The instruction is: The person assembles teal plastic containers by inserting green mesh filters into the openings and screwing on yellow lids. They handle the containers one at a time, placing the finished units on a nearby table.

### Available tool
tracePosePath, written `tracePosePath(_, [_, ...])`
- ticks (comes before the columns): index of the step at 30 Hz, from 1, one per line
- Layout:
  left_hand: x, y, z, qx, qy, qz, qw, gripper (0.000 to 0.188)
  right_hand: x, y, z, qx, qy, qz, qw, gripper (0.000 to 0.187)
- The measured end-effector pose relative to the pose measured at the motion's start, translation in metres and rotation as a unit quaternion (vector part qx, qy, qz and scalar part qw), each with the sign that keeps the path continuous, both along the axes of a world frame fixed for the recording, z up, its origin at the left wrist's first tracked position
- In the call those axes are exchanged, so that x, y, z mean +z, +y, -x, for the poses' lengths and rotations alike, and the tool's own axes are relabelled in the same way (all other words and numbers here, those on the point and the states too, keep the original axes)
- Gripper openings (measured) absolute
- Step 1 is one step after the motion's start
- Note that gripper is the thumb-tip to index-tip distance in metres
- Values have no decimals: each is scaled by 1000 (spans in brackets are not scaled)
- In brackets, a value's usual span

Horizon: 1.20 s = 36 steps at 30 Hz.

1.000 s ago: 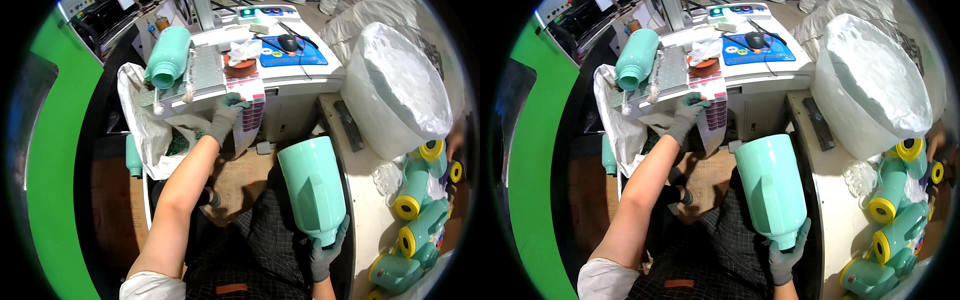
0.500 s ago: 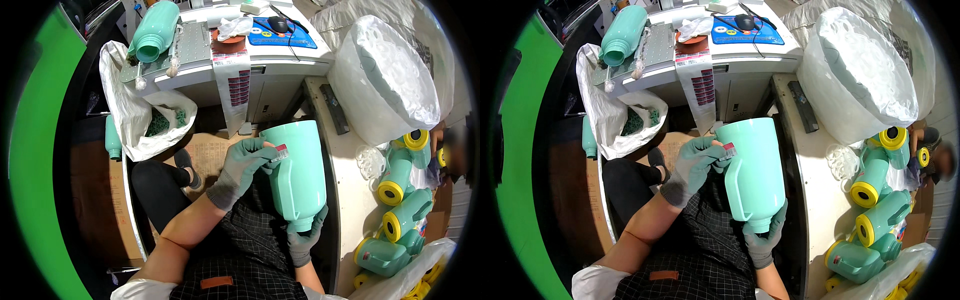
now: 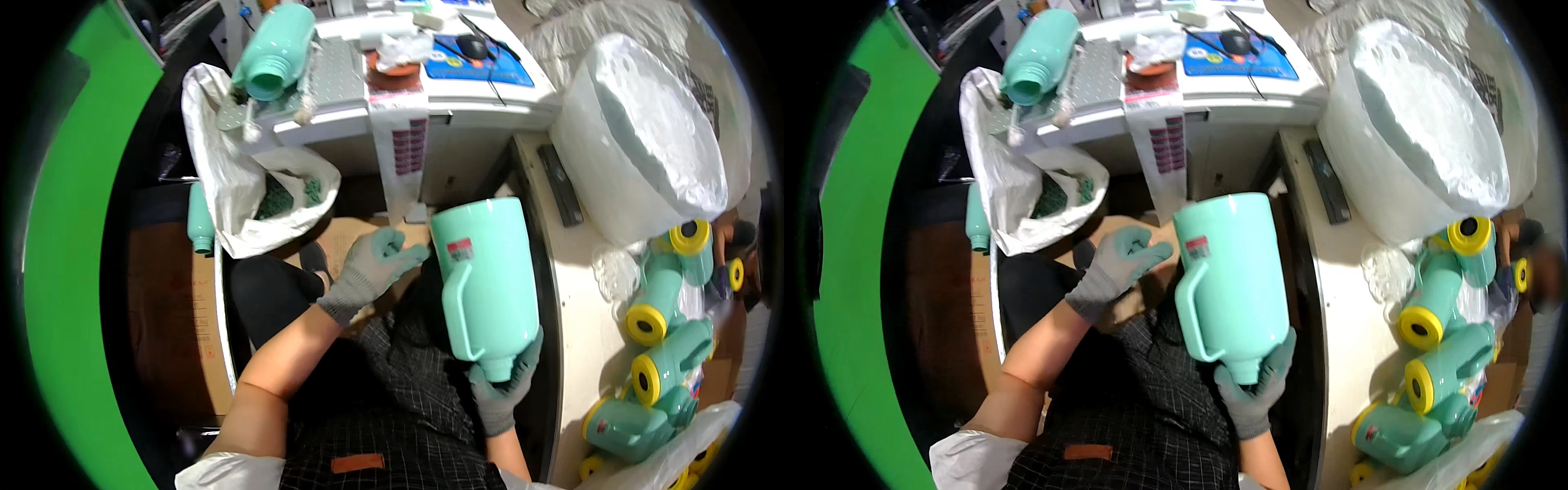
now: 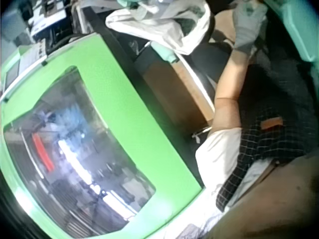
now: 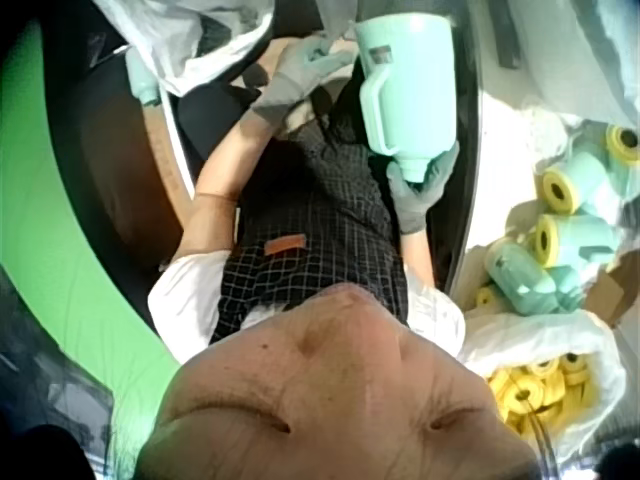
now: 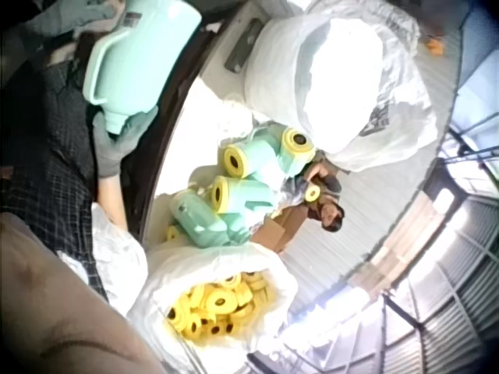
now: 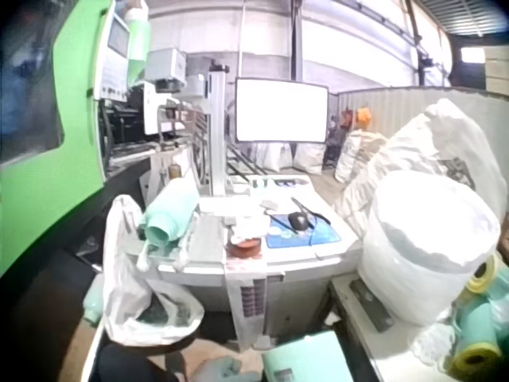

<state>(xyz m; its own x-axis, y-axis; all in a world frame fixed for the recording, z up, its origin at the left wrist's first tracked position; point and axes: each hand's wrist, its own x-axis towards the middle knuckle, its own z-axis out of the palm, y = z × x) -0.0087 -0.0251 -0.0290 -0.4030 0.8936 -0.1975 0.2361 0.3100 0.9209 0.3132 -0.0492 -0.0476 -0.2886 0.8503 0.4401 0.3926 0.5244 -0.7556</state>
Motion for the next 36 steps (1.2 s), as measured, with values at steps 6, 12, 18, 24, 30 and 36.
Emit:
tracePosePath(6, [47,0,105,145,421,-136,885,70,19,22,6,-57,140,128,980,95])
tracePosePath(12, [108,49,254,53,816,-94,569,66,60,73,52,-31,227,77,970,98])
tracePosePath(18, [137,33,256,11,814,-87,574,62,97,132,123,69,293,10,953,81])
tracePosePath(24, [156,-126,118,75,628,-412,657,52,127,199,233,135,113,-232,957,85])
tracePosePath(30, [89,-175,49,38,233,-296,925,81,154,167,435,143,-69,-419,894,83])
tracePosePath(36, [61,-194,30,51,163,-286,943,77,137,165,531,119,-297,-372,871,78])
